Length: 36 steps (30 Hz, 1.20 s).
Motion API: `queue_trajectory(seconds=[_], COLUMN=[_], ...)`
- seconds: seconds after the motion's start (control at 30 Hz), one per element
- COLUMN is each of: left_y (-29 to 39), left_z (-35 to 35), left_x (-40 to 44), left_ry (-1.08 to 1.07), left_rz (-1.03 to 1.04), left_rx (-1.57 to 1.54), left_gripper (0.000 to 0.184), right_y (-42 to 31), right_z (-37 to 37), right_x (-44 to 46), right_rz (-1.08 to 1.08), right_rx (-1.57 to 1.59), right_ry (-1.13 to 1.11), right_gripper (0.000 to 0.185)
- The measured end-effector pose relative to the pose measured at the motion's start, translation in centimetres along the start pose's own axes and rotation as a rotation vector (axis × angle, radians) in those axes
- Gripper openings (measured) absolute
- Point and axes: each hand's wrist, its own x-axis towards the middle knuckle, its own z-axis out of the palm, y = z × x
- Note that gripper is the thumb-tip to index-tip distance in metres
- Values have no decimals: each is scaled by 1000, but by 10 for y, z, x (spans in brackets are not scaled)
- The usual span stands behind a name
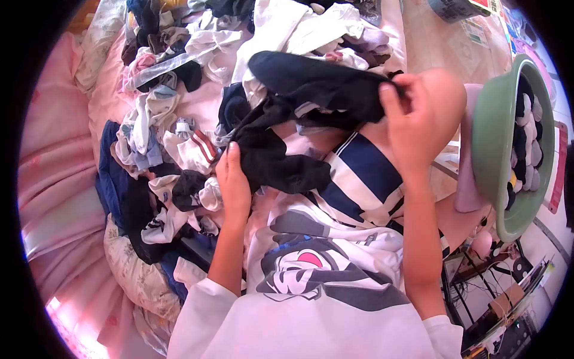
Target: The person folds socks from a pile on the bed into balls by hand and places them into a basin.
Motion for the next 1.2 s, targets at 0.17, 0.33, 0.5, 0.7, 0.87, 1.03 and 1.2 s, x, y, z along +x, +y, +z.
queue_trajectory(seconds=[0.17, 0.33, 0.5, 0.7, 0.87, 1.03, 1.2], left_y=[-18, -14, 25, 10, 6, 27, 44], left_z=[-13, -20, -34, -38, -38, -24, -10], left_x=[7, -1, -29, 0, -25, -41, -55], left_ry=[104, 47, -188, -427, -385, -289, -302], left_rz=[-107, -218, -54, -312, -149, -188, -198], left_rx=[-164, -383, -485, -900, -808, -748, -814], left_gripper=[45, 48, 51, 59, 58, 60, 49], right_y=[18, 17, 13, 20, 20, 14, -7], right_z=[-12, -10, -8, -10, -10, -11, -24], right_x=[9, 8, 3, 4, -4, -7, -42], right_rz=[90, 93, 105, -68, 103, 111, 63], right_rx=[263, 658, 707, 588, 671, 700, 708], right_ry=[219, 226, 221, 217, 258, 320, 56], right_gripper=[11, 14, 14, 15, 13, 14, 18])
